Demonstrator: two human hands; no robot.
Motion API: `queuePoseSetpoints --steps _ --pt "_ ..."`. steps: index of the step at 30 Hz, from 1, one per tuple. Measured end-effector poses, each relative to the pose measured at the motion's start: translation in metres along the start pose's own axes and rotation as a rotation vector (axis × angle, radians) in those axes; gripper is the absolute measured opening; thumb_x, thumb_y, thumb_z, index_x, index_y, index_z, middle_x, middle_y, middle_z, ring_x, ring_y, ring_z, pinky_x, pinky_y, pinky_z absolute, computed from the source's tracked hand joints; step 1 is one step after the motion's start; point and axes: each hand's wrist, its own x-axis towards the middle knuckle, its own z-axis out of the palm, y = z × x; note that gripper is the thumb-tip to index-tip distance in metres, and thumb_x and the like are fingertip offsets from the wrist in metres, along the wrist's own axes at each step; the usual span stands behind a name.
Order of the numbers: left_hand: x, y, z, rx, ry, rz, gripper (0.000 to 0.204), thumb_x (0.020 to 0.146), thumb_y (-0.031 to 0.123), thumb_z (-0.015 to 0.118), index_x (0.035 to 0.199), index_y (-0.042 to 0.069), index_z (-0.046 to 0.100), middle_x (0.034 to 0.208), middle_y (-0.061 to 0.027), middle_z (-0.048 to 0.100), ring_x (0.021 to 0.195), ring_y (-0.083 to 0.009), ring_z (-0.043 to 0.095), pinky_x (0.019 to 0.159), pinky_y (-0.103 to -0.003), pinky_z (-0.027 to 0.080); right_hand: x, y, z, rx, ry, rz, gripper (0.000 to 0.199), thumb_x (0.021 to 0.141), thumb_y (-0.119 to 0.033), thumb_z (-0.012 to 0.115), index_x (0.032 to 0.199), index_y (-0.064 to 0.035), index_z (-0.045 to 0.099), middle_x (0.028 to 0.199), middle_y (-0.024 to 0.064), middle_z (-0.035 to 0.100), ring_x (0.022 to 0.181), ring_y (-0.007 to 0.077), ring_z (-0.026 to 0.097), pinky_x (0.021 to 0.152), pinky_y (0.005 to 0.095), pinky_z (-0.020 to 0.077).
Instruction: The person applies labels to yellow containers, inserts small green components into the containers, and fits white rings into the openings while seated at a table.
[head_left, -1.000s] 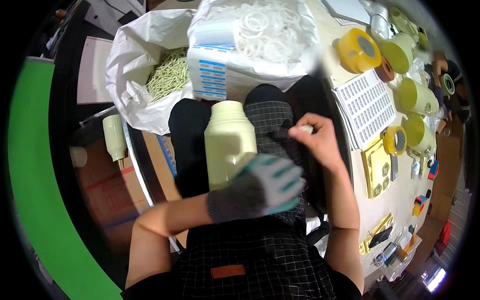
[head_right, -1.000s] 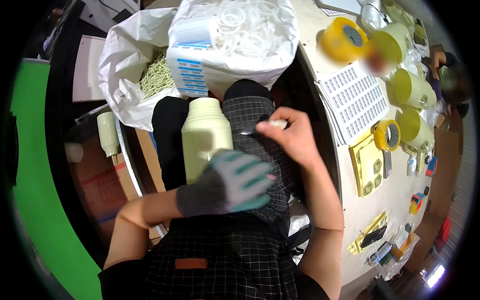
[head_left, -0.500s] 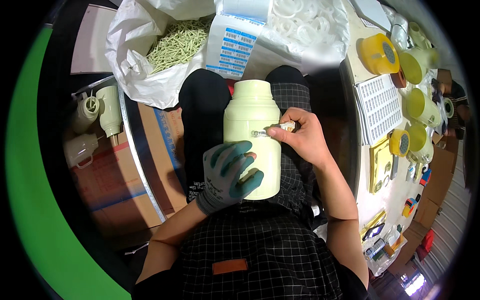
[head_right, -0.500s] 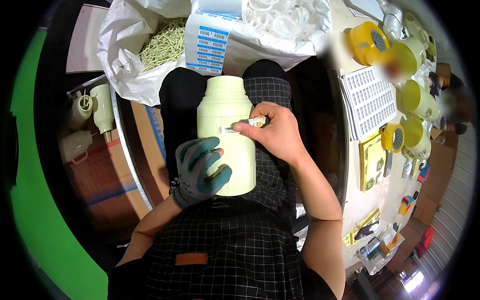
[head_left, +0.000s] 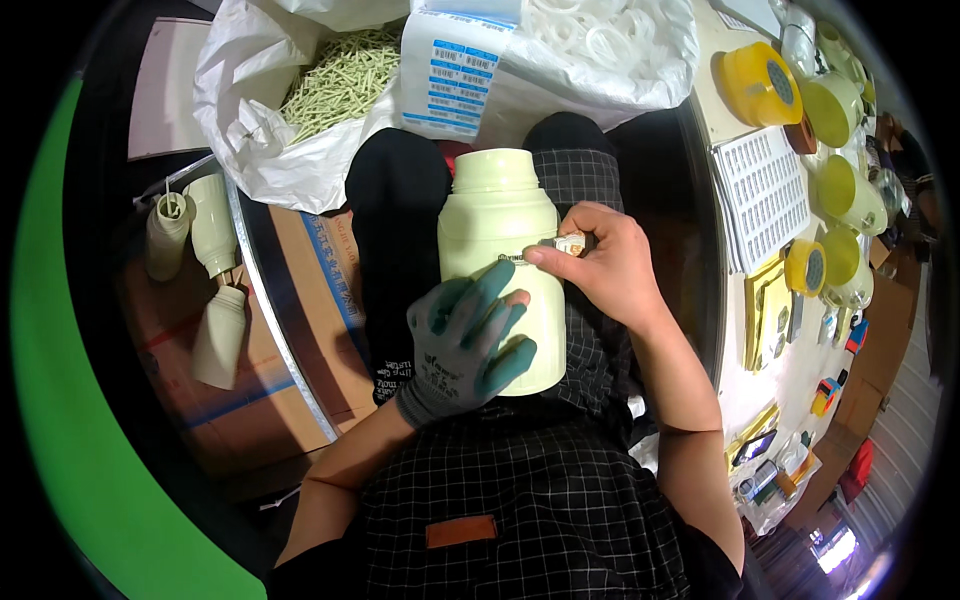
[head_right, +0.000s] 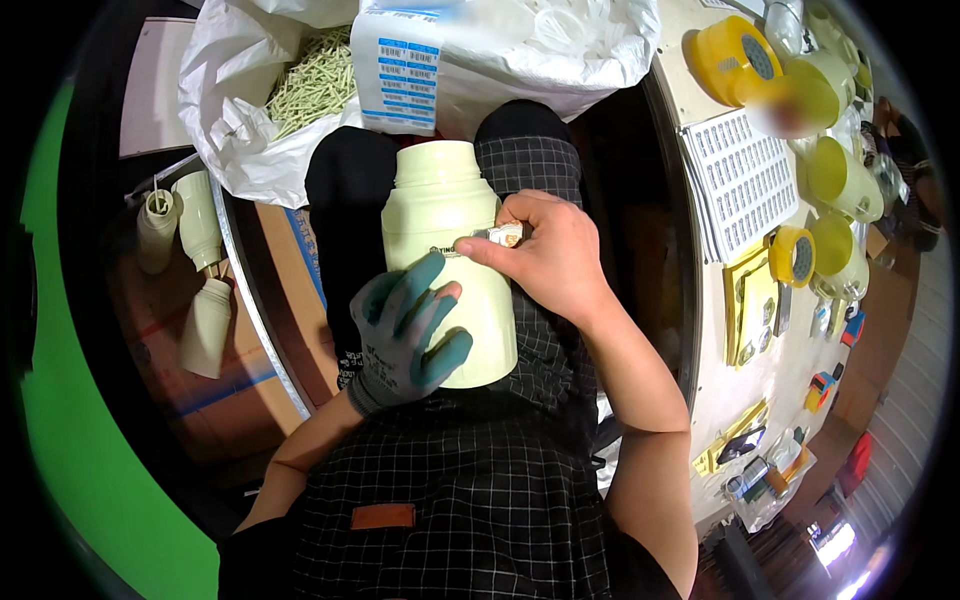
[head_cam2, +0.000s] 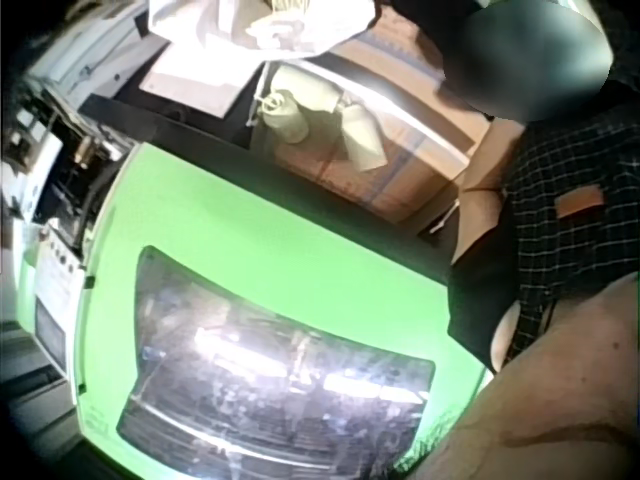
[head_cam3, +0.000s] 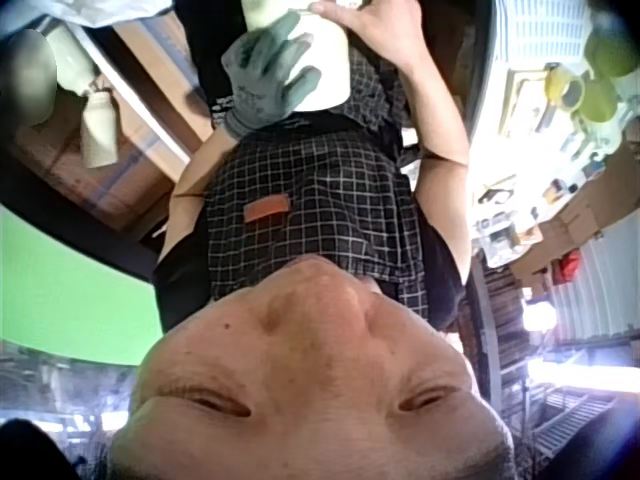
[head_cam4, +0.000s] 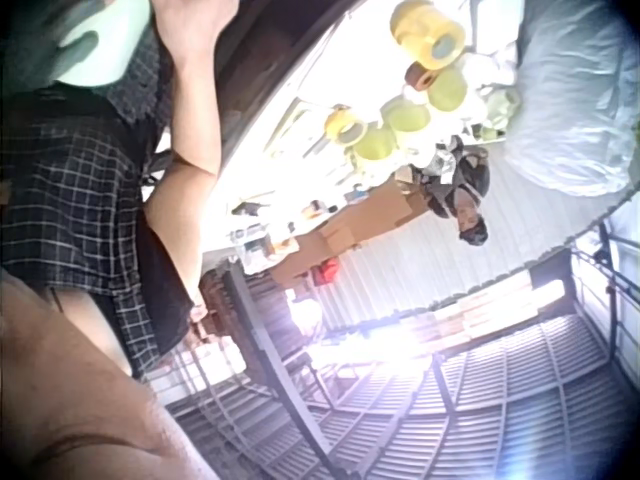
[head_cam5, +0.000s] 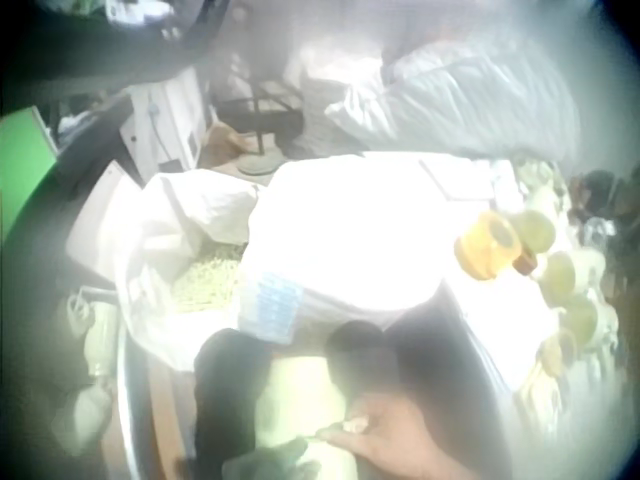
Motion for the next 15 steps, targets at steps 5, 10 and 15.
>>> queuePoseSetpoints --steps 5,10,15 --pt "-0.008 -0.004 0.002 0.035 -0.007 -0.022 0.054 0.089 0.038 0.075 0.134 0.011 0.068 0.149 -0.0118 0.059 0.118 -0.0291 0.057 0.100 -0.047 0.043 -0.001 0.029 -0.017 -0.076 0.143 0.254 0.055 0.073 -0.051 0.095 0.078 -0.0035 0.068 0.077 0.0103 0.067 0.069 0.0322 0.066 0.064 0.0413 0.0525" --pt "0.003 0.000 -0.014 -0.075 -0.025 -0.105 0.051 0.084 0.022 0.079 0.132 0.007 0.067 0.145 -0.0154 0.064 0.120 -0.0325 0.060 0.104 -0.050 0.043 -0.006 -0.010 0.010 -0.050 0.096 0.070 0.052 0.073 -0.043 0.096 0.091 -0.0063 0.064 0.083 0.0119 0.070 0.075 0.0292 0.070 0.071 0.0412 0.0554" --pt "0.026 -0.040 -0.029 -0.259 0.197 -0.244 0.043 0.089 0.006 0.072 0.132 0.002 0.064 0.140 -0.0179 0.065 0.120 -0.0311 0.064 0.106 -0.046 0.047 -0.022 0.008 0.039 0.148 0.138 0.039 0.056 0.077 -0.041 0.092 0.109 -0.0077 0.061 0.097 0.0169 0.072 0.090 0.0351 0.073 0.083 0.0452 0.0578"
